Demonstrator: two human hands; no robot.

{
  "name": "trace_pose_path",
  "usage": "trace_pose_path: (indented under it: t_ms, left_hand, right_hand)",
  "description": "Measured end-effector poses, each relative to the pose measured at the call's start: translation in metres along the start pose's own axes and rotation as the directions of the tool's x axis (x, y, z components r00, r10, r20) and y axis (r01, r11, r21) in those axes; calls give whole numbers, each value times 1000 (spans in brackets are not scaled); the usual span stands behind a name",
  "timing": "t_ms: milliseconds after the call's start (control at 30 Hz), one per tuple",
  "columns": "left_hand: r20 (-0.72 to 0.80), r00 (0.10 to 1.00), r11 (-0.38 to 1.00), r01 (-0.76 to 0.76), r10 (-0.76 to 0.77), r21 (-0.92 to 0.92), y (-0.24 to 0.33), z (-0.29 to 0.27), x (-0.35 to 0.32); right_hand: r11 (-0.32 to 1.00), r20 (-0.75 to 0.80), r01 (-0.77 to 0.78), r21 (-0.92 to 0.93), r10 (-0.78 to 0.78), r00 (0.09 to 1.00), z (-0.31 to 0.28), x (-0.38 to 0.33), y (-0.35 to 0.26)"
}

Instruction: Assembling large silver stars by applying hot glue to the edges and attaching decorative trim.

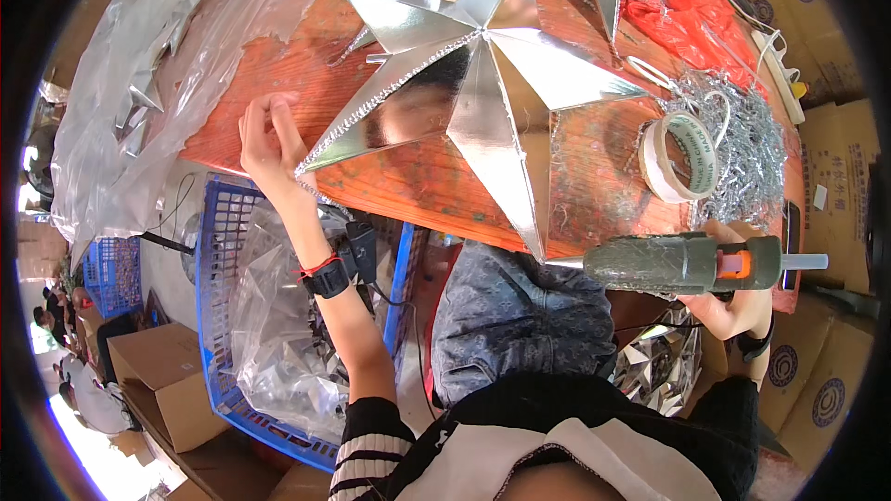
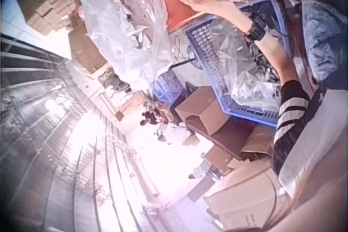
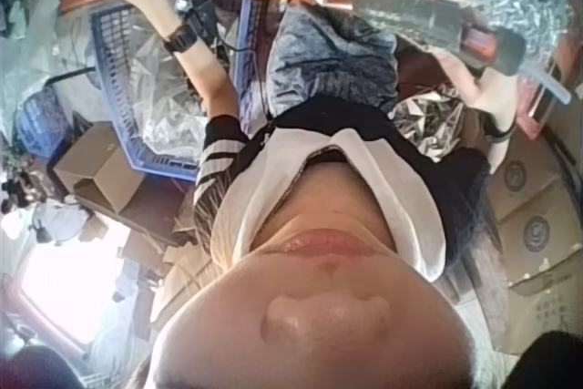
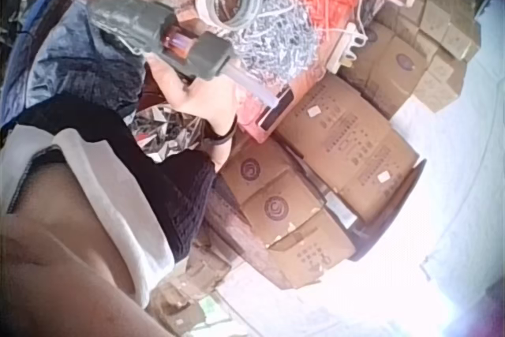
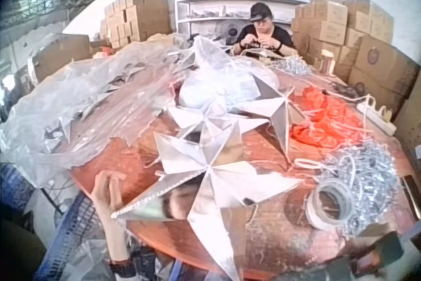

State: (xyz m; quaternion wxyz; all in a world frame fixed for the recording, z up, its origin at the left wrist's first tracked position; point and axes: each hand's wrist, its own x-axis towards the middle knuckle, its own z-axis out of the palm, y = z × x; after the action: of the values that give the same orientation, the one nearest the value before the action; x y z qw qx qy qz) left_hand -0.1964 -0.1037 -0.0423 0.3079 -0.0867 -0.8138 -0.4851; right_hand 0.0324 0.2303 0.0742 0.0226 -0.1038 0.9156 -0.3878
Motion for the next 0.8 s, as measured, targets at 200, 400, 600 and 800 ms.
trace_pose_path:
  t_ms: [200,400,600,800]
  left_hand:
    - [2,998,997,-62,62,36,3,0,0]
    - [20,988,984,-155,153,94,-10,-1,1]
    - [12,995,995,-99,99,-1,-21,-1,3]
    - [6,996,996,-94,94,7,-18,-1,3]
  right_hand:
    - [983,-85,5,-181,-21,996,1,6,-14]
    - [943,-301,4,-332,-110,947,-7,-3,16]
    - [949,-518,-313,-45,246,819,-25,-3,48]
    - [922,-513,-371,-111,266,816,-32,-8,69]
